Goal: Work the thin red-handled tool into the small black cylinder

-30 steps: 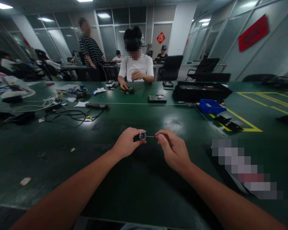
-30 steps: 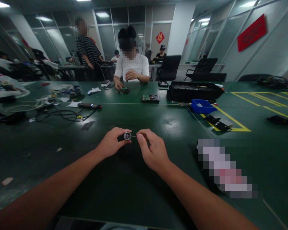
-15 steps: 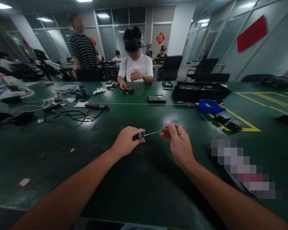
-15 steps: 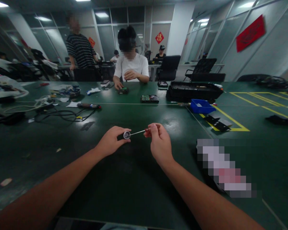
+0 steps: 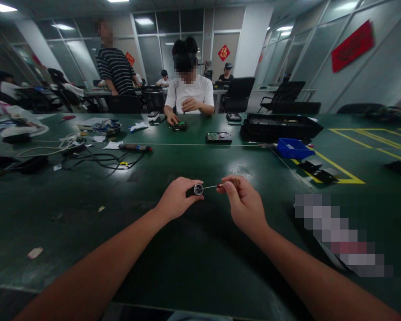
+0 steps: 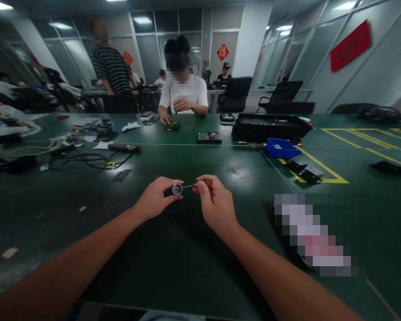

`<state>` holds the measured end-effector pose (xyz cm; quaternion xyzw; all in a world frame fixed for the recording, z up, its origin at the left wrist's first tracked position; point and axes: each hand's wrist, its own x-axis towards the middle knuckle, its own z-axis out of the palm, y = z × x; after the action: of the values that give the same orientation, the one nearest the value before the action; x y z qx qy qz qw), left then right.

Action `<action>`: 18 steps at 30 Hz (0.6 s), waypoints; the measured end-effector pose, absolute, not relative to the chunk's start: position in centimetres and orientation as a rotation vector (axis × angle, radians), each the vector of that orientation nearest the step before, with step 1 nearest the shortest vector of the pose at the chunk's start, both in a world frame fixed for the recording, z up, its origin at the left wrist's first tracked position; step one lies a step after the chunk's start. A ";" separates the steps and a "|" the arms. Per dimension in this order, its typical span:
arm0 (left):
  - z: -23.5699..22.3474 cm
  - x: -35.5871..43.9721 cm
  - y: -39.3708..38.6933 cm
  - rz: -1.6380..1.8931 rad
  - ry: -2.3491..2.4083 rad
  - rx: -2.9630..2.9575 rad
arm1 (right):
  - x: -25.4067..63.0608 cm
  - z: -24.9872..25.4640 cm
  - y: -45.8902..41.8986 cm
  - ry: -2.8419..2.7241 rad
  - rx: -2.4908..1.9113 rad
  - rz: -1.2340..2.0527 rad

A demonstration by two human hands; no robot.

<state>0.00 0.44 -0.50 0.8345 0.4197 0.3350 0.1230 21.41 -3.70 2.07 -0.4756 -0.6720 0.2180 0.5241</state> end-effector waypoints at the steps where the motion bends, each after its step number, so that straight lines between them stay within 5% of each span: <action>1: -0.5 0.0 0.4 0.976 1.226 2.431 | 21.5 2.2 -3.8 -1.650 -1.158 0.468; 8: -0.7 0.0 0.4 0.987 1.215 2.414 | 21.7 2.4 -4.3 -1.763 -1.245 0.140; 18: -0.7 -0.1 0.5 0.970 1.221 2.426 | 21.8 2.7 -4.3 -1.925 -1.070 0.249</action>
<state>-0.13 0.49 -0.72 0.8343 0.4198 0.3335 0.1285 21.75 -4.28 2.70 -0.4319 -0.7773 0.1006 0.4463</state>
